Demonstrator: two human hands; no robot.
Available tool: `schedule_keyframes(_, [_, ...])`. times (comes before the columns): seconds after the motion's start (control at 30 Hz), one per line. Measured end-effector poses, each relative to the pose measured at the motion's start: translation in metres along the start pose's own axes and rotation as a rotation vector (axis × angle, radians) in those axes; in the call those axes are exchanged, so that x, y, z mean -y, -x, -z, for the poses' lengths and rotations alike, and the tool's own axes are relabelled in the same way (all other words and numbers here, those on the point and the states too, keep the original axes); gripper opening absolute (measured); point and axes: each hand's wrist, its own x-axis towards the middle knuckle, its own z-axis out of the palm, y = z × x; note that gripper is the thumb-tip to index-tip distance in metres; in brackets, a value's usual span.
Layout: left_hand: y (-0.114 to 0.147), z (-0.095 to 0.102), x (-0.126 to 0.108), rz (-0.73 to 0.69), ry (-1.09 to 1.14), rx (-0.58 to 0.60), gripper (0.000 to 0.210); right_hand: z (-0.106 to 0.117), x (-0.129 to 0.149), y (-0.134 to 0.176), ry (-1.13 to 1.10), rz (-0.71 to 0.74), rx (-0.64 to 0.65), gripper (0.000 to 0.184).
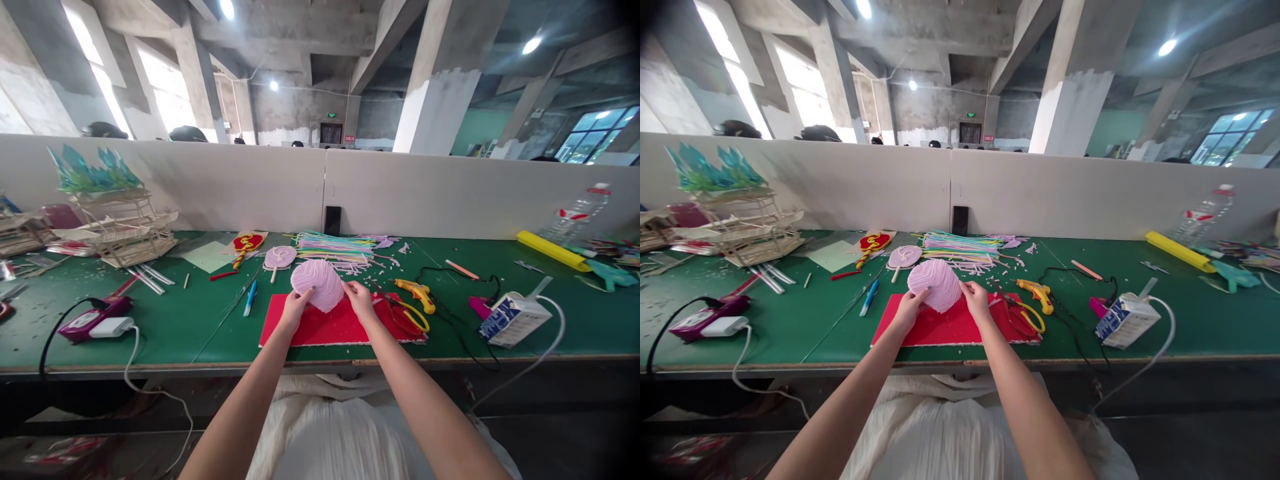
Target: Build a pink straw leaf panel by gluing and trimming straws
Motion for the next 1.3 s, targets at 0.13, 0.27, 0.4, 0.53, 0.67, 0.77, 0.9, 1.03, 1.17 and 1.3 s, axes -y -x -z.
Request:
schedule_keyframes(0.13, [0.005, -0.004, -0.003, 0.044, 0.043, 0.130, 0.043, 0.000, 0.000, 0.001, -0.005, -0.006, 0.024, 0.050])
schedule_keyframes(0.27, [0.003, -0.003, 0.004, 0.087, 0.038, 0.194, 0.044, -0.001, 0.002, 0.004, -0.007, -0.008, 0.089, 0.046])
schedule_keyframes(0.4, [0.001, -0.001, 0.007, 0.077, 0.017, 0.160, 0.046, -0.001, 0.007, 0.006, 0.001, -0.001, 0.124, 0.046])
schedule_keyframes(0.53, [0.003, -0.001, 0.004, 0.088, 0.010, 0.190, 0.047, -0.001, 0.012, 0.008, 0.034, 0.019, 0.136, 0.048])
schedule_keyframes(0.67, [0.002, -0.003, 0.005, 0.066, -0.021, 0.163, 0.050, -0.004, 0.014, 0.007, 0.112, 0.070, 0.115, 0.045])
schedule_keyframes(0.77, [-0.001, -0.008, 0.005, 0.069, 0.005, 0.050, 0.047, 0.005, 0.015, 0.006, 0.216, 0.104, 0.054, 0.038])
schedule_keyframes(0.9, [-0.002, -0.020, 0.000, 0.128, 0.079, -0.034, 0.043, 0.054, 0.022, 0.006, 0.396, 0.107, -0.070, 0.024])
schedule_keyframes(1.03, [-0.002, -0.029, -0.003, 0.141, 0.168, -0.038, 0.046, 0.122, 0.030, 0.015, 1.024, -0.024, -0.111, 0.016])
schedule_keyframes(1.17, [0.000, -0.030, -0.005, 0.169, 0.198, -0.009, 0.044, 0.152, 0.031, 0.029, 1.248, -0.283, 0.112, 0.022])
schedule_keyframes(1.3, [0.004, -0.026, -0.008, 0.211, 0.204, 0.034, 0.046, 0.147, 0.030, 0.033, 1.268, -0.267, 0.166, 0.029])
